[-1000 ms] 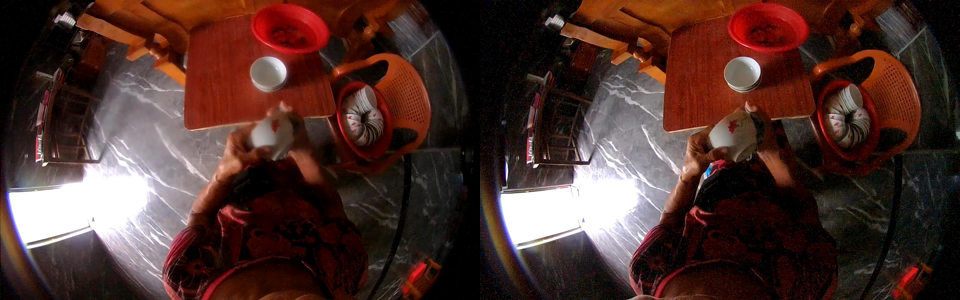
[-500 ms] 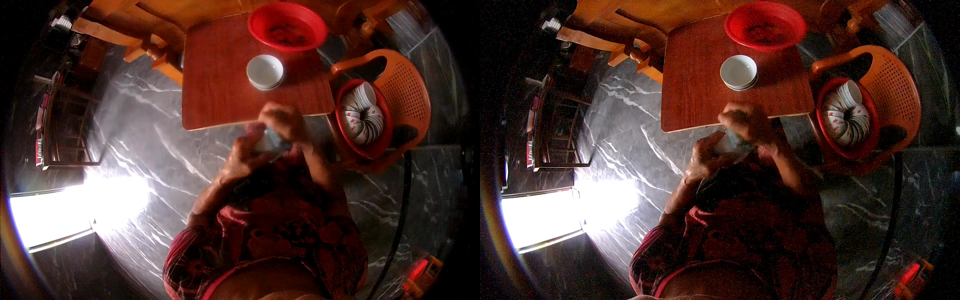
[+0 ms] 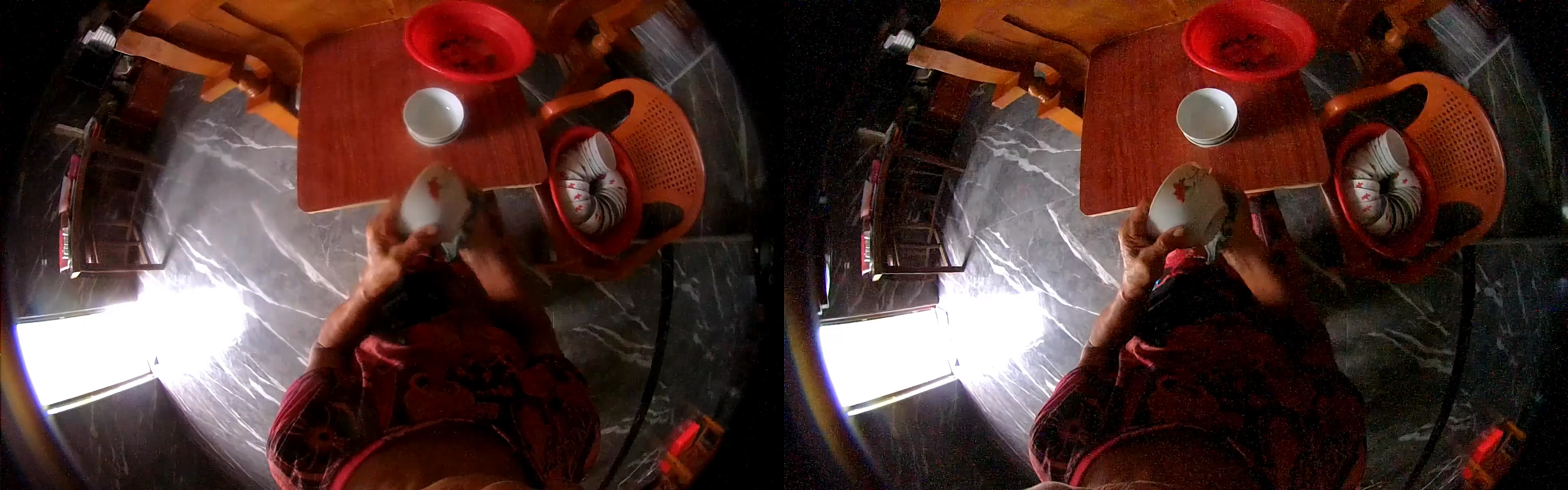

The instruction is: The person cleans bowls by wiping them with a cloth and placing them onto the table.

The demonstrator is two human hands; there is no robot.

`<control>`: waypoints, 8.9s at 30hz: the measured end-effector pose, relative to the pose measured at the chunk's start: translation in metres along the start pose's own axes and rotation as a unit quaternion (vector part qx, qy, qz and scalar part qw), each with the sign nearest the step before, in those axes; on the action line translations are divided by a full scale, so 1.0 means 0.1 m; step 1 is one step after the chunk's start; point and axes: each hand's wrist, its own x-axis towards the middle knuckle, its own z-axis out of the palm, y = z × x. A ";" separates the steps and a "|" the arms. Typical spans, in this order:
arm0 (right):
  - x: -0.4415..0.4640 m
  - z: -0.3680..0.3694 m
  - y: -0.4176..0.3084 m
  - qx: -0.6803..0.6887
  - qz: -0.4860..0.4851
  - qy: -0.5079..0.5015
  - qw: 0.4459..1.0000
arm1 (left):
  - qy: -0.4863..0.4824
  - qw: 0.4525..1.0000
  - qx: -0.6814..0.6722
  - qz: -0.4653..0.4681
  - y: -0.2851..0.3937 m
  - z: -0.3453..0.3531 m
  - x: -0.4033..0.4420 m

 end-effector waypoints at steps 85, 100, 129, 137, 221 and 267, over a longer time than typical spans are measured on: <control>-0.34 1.10 -0.25 -0.643 -0.153 -0.164 0.732 | -0.030 0.952 0.248 0.179 0.13 -0.09 -0.13; -0.55 0.97 -0.03 -0.793 -0.409 -0.089 0.443 | -0.053 0.979 0.177 0.083 -0.06 -0.09 -0.01; -0.64 1.14 -0.24 -0.438 -0.023 -0.008 0.898 | -0.103 0.940 0.254 0.200 0.09 -0.09 -0.14; -0.76 1.26 -0.22 -0.666 -0.182 -0.154 0.707 | -0.108 0.917 0.300 0.241 -0.04 -0.08 -0.13; 0.38 -0.10 0.01 -0.823 -0.102 -0.082 0.553 | 0.036 0.999 -0.032 -0.013 0.13 -0.13 0.17; -0.04 1.26 -0.47 -0.684 -0.232 -0.158 0.673 | -0.042 0.989 0.121 -0.069 0.19 0.01 0.29</control>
